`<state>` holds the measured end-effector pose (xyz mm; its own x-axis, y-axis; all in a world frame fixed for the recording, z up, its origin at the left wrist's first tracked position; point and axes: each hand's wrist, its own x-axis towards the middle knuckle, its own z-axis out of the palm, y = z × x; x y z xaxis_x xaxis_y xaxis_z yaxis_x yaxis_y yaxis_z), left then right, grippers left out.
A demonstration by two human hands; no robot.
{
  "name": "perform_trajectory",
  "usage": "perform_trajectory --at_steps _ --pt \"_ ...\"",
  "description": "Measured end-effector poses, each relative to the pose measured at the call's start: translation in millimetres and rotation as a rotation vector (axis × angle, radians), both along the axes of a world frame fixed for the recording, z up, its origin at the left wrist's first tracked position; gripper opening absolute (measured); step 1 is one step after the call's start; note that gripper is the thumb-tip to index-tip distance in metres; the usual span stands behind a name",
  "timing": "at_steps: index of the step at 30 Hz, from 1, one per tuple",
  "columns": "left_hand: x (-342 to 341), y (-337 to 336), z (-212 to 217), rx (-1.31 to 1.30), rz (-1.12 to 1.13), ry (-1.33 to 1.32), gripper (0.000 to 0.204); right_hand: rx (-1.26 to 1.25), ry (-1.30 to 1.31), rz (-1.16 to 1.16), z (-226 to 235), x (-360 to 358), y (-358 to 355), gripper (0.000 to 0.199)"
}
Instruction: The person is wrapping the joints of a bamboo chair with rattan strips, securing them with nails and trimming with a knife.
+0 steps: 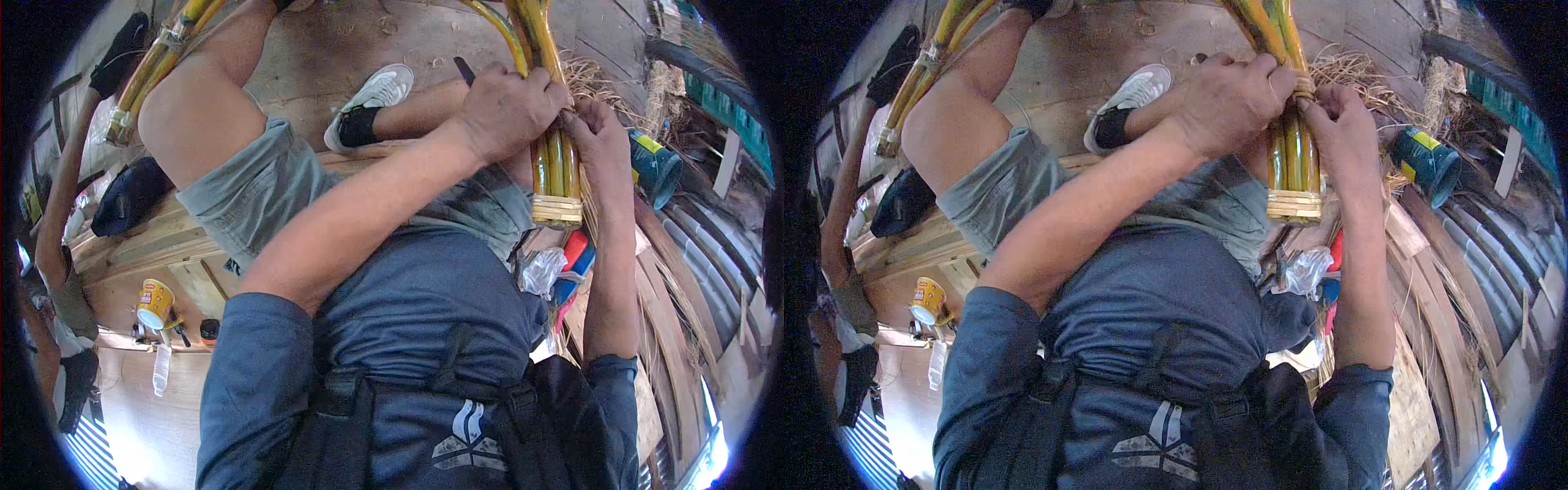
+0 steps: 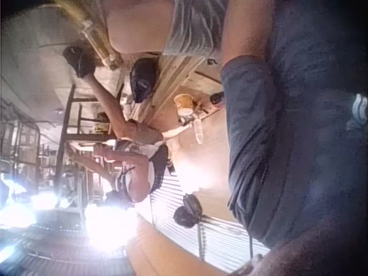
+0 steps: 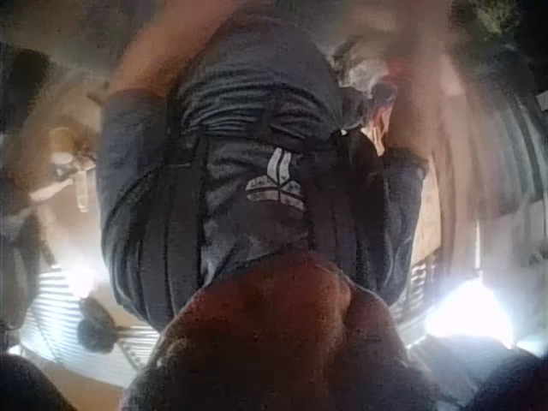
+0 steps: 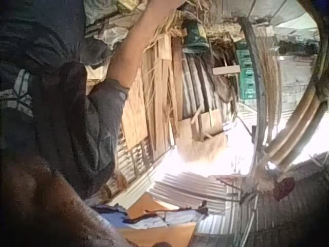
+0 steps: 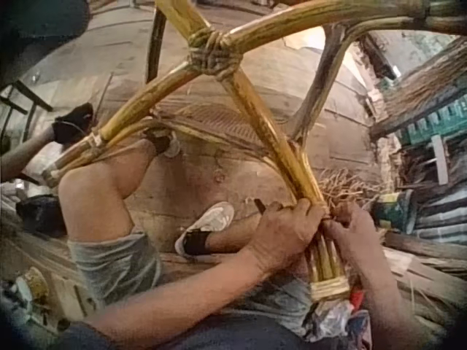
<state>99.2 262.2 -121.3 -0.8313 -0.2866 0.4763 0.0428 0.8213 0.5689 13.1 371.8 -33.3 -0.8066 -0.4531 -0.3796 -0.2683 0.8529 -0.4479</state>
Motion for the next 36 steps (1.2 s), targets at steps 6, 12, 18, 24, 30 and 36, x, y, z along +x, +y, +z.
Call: perform_trajectory --at_steps 6,12,18,24,30,36 --pt "10.0 2.6 3.4 0.047 0.06 -0.019 0.018 -0.339 -0.424 -0.393 -3.3 -11.3 24.9 0.023" --pt "15.5 -2.3 1.5 0.086 0.008 -0.009 0.016 -0.228 -0.35 -0.361 8.2 5.2 6.8 0.027" --pt "15.6 4.5 18.1 0.319 0.009 -0.201 0.014 -0.199 -0.22 -0.216 2.4 20.1 8.0 0.038" --pt "9.0 3.8 11.1 0.344 -0.106 -0.147 0.016 -0.007 -0.418 -0.244 2.9 22.6 9.7 0.033" --pt "11.2 -12.4 25.2 0.21 -0.195 -0.235 0.013 0.136 -0.171 -0.056 3.7 28.1 1.6 0.029" --pt "8.2 -12.0 19.4 0.051 -0.199 -0.073 0.011 0.132 0.006 0.075 3.1 29.9 5.7 0.036"
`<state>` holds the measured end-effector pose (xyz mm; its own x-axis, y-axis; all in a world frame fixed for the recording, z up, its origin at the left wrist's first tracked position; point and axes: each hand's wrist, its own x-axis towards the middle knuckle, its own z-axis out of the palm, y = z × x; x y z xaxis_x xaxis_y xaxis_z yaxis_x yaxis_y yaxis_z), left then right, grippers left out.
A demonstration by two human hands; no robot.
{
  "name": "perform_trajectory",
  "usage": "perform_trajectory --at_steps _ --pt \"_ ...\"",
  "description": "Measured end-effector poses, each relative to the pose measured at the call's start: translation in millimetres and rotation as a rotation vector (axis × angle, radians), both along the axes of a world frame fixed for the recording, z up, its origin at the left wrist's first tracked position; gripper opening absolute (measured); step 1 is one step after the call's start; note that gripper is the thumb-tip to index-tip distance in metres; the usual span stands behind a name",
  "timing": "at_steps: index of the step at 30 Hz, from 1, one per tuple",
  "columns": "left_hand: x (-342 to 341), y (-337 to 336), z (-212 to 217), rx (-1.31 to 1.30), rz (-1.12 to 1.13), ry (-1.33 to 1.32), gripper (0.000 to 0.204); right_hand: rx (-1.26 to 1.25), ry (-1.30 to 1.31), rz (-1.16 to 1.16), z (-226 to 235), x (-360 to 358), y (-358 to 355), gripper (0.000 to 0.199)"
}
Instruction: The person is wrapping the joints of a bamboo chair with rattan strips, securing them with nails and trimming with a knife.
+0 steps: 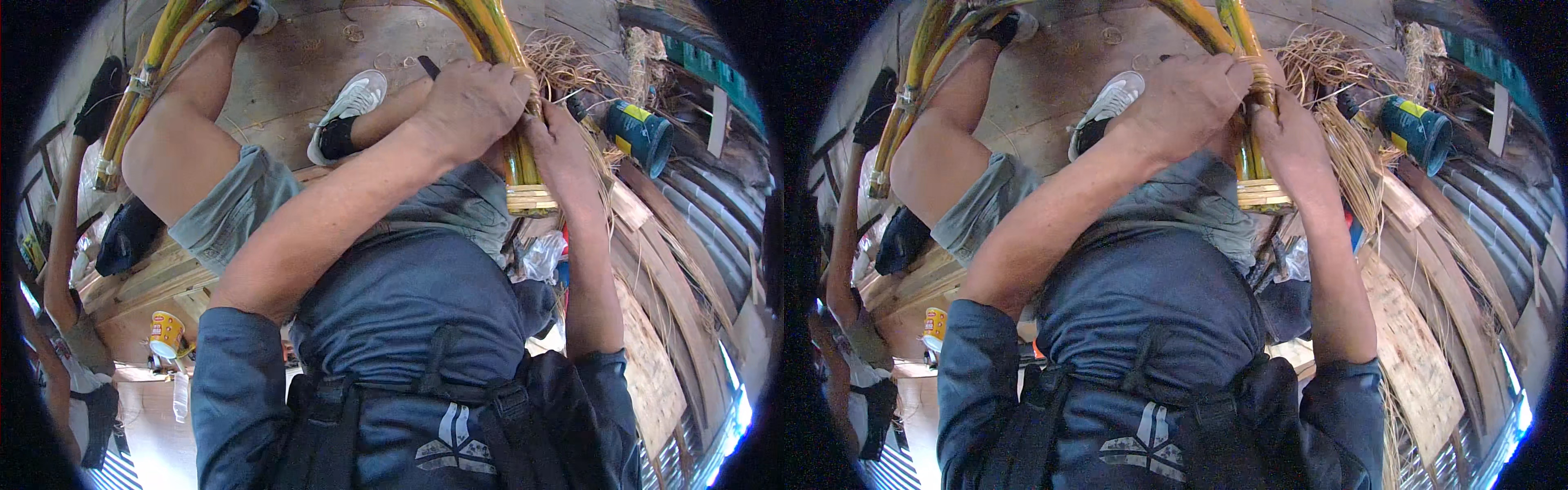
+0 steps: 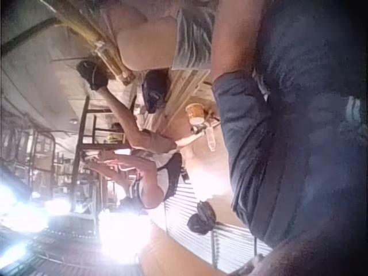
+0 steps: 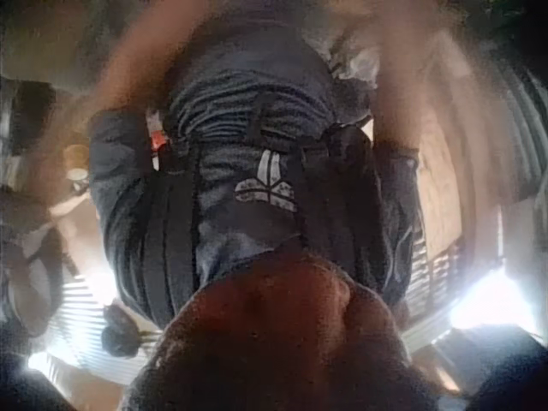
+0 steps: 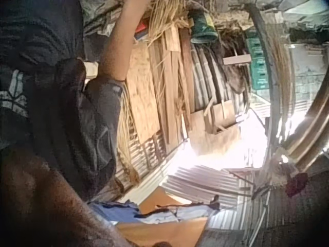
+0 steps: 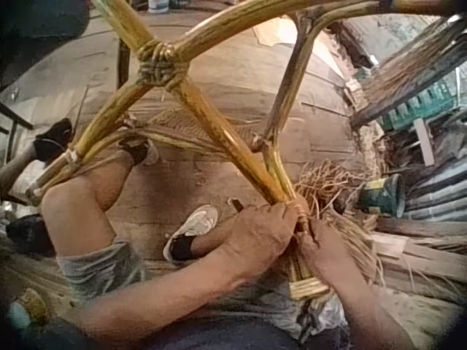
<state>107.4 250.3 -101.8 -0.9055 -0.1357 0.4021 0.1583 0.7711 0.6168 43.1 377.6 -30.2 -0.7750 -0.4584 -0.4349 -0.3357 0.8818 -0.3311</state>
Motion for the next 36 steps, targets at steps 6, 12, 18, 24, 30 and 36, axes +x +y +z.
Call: perform_trajectory --at_steps 6,12,18,24,30,36 --pt "-6.6 0.9 -15.6 -0.152 0.075 0.164 0.017 0.001 -0.015 0.009 -6.5 -3.2 3.4 0.038" --pt "-10.1 2.7 -21.5 -0.155 0.109 0.168 0.017 -0.065 -0.018 0.047 -7.3 -3.0 5.2 0.038" --pt "-12.3 11.5 -14.3 -0.098 0.142 0.048 0.008 -0.018 -0.012 0.054 -2.2 -1.5 1.6 0.036" --pt "-9.8 8.9 -6.3 -0.107 0.186 0.004 0.007 -0.03 -0.011 0.051 -5.8 0.8 -1.2 0.034" --pt "-3.7 16.5 -10.5 0.057 0.188 0.025 0.011 -0.271 -0.305 -0.207 -4.1 -4.5 7.1 0.038" --pt "1.9 19.0 -10.2 0.162 0.151 0.032 0.018 -0.495 -0.414 -0.752 14.9 -30.0 83.8 0.043"
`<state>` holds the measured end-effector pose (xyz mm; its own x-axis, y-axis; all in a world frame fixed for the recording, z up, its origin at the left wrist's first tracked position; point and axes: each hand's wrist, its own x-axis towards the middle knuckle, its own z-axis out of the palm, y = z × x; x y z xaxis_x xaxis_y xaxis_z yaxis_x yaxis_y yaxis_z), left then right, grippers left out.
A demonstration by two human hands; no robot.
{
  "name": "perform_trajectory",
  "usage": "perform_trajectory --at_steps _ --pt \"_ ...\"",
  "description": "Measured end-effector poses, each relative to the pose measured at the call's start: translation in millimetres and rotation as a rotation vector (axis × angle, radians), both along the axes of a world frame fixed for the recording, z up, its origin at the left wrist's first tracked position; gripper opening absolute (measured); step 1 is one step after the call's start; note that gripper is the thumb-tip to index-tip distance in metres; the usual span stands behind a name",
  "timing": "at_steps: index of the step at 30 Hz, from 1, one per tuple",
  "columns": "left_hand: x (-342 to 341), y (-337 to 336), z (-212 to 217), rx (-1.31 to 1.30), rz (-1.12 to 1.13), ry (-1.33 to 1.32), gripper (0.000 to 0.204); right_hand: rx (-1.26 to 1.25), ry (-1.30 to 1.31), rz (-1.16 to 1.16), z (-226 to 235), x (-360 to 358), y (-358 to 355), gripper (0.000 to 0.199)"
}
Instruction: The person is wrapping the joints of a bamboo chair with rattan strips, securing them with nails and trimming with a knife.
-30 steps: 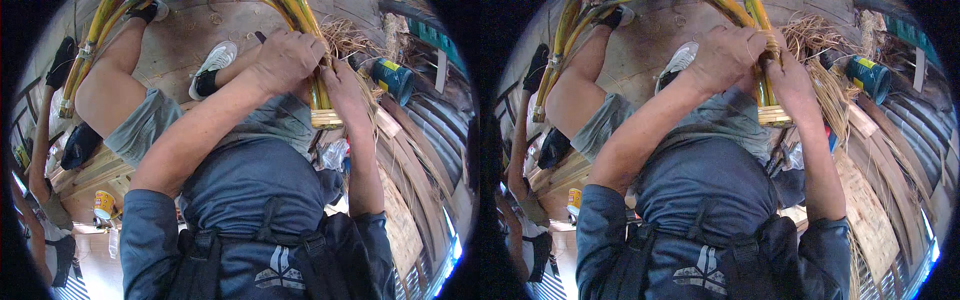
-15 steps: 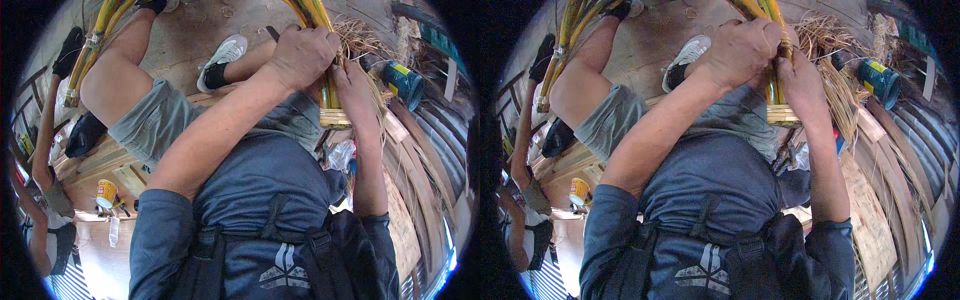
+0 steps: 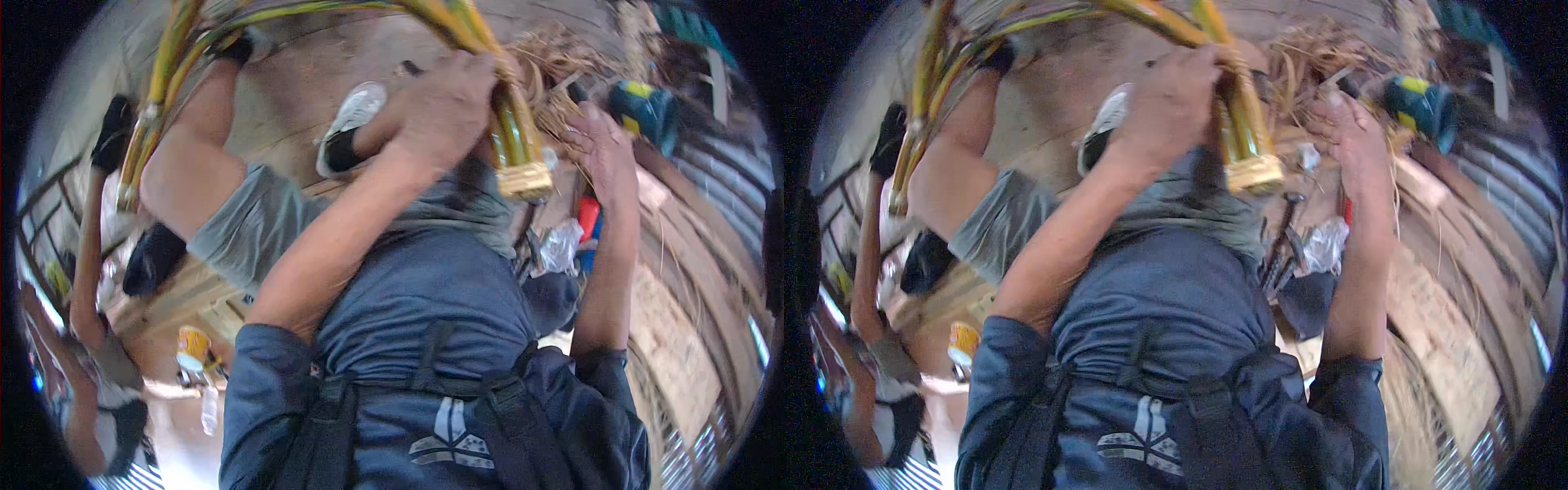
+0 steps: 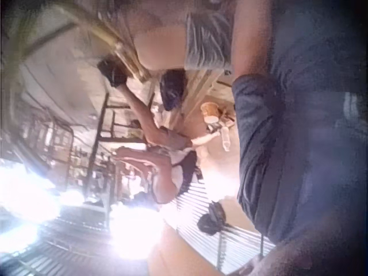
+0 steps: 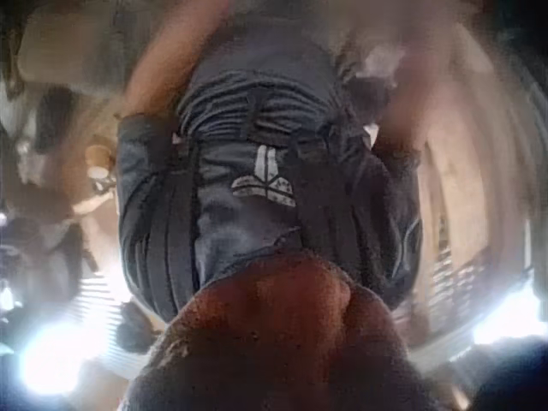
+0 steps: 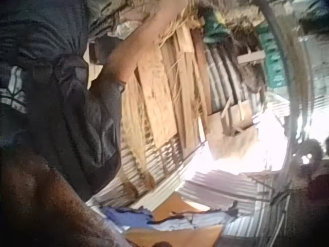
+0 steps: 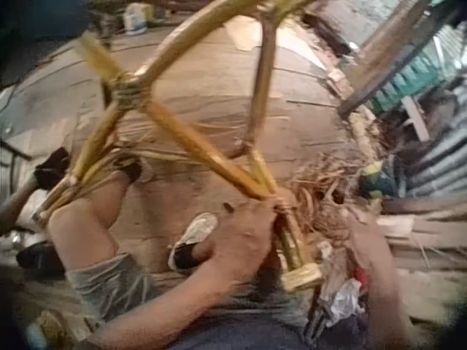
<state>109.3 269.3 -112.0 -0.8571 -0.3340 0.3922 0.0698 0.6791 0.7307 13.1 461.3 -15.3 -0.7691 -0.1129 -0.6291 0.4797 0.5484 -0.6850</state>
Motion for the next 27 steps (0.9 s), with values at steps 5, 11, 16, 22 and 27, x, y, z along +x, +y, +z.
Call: perform_trajectory --at_steps 5,11,16,22,27 --pt "0.8 -10.1 6.6 -0.04 -0.027 -0.07 0.023 0.358 0.042 0.145 -24.1 34.6 91.0 0.03" --pt "2.8 -12.9 5.5 0.03 0.005 -0.166 0.023 0.742 0.155 0.34 -84.1 129.3 179.7 0.027" --pt "20.3 -24.6 -2.0 0.101 0.054 -0.029 0.017 0.771 0.112 0.155 -82.9 178.5 155.2 0.032" --pt "39.1 -26.9 -13.7 0.268 0.025 -0.2 0.021 0.41 -0.148 -0.441 -149.9 230.7 165.6 0.034" --pt "33.8 -12.6 -1.8 0.289 -0.003 -0.205 0.022 0.459 0.069 -0.034 -144.0 243.8 201.2 0.034"
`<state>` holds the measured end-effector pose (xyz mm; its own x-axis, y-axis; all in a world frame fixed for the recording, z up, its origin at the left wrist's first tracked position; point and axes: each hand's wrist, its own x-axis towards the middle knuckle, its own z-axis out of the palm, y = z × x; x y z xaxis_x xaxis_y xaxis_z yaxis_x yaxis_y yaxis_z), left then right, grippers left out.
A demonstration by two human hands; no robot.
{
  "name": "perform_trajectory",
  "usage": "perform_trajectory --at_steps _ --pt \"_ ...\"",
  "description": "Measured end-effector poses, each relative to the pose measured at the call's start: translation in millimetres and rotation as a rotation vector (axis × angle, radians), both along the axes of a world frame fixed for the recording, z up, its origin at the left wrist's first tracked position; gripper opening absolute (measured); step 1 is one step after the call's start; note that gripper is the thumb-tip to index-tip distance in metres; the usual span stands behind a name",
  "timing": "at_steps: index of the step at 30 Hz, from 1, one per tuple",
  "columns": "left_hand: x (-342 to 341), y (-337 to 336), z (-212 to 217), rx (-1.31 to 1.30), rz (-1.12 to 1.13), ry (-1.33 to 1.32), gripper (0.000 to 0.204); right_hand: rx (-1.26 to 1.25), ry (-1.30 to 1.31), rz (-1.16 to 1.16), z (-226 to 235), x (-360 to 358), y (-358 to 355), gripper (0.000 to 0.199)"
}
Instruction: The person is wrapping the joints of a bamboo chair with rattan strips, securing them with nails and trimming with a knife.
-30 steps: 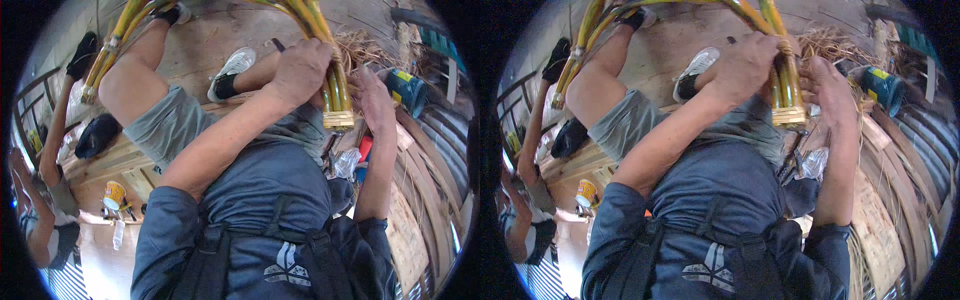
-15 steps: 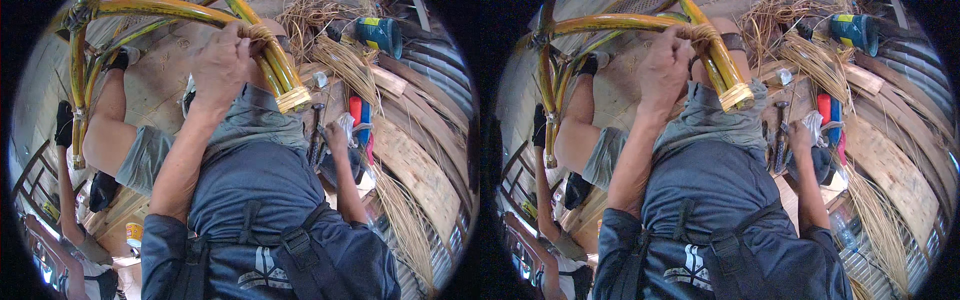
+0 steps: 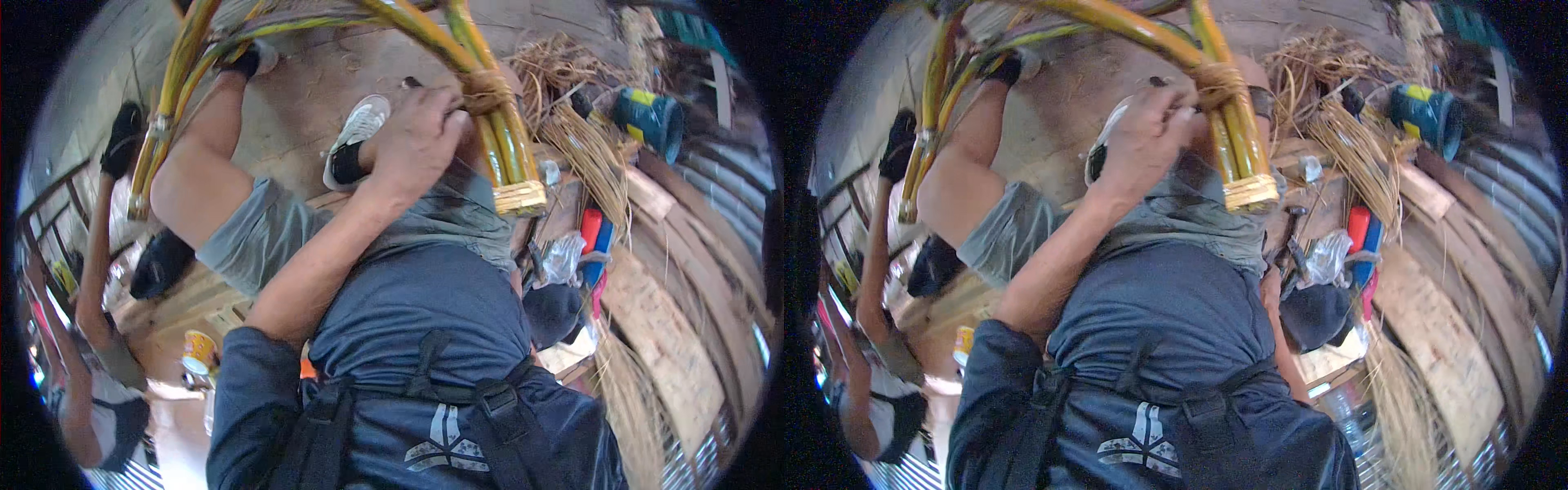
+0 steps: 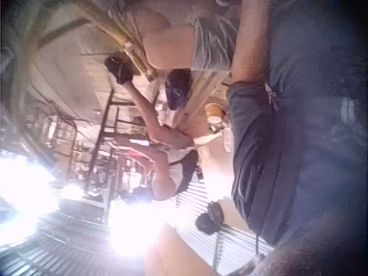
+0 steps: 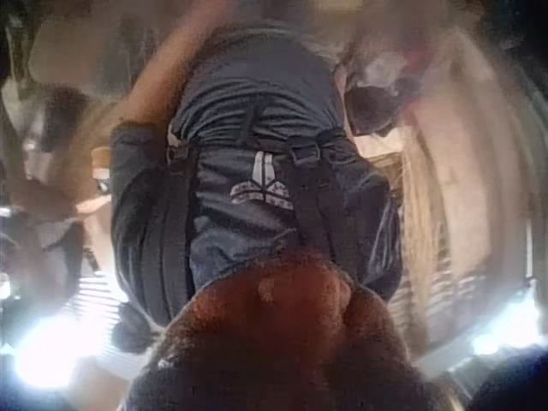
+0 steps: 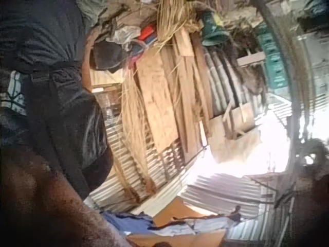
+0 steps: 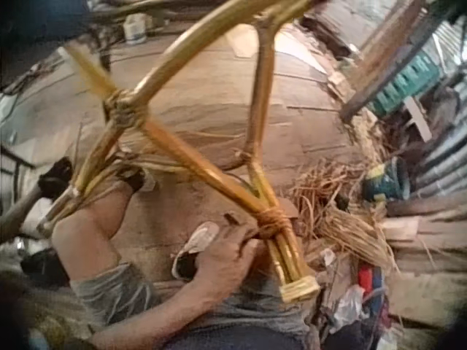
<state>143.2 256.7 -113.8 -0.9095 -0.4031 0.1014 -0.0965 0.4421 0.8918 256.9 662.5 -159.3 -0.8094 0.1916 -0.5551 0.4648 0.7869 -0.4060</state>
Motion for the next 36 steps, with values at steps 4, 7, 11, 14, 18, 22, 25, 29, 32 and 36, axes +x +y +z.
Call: perform_trajectory --at_steps 4,7,11,14,18,22,25,29,32,36 --pt "-2.3 7.2 -1.3 0.087 0.035 0.089 0.026 0.073 0.124 0.388 6.5 2.3 25.0 0.034" --pt "1.1 -3.3 -6.2 0.013 0.097 0.118 0.029 0.03 0.004 0.298 84.9 -59.1 -53.2 0.038" --pt "-13.7 -2.4 0.3 -0.138 0.083 0.097 0.025 -0.15 -0.152 -0.048 170.4 -145.7 -122.5 0.043" --pt "-23.3 -0.7 -9.2 -0.209 0.049 0.111 0.02 -0.275 -0.304 0.014 214.6 -177.1 -203.3 0.042" --pt "-22.5 -0.4 -11.9 -0.179 -0.018 0.063 0.017 -0.297 -0.66 0.074 220.9 -221.2 -254.9 0.053" --pt "-24.6 3.6 -13.3 0.015 0.017 0.188 0.013 -0.188 -0.822 0.217 210.4 -245.0 -286.0 0.056" --pt "-28.5 2.0 -7.8 0.118 0.027 0.198 0.012 -0.14 -0.866 0.276 203.3 -249.9 -292.1 0.057" --pt "-31.5 -0.7 -6.9 0.22 -0.003 0.174 0.014 -0.091 -0.904 0.327 203.9 -254.7 -308.0 0.056" --pt "-34.3 1.7 -5.5 0.228 0.025 0.186 0.013 -0.062 -0.865 0.202 208.2 -249.1 -318.8 0.055" --pt "-35.7 -3.8 7.5 0.237 -0.031 0.19 0.013 0.043 -0.812 0.207 212.1 -242.5 -331.6 0.053"
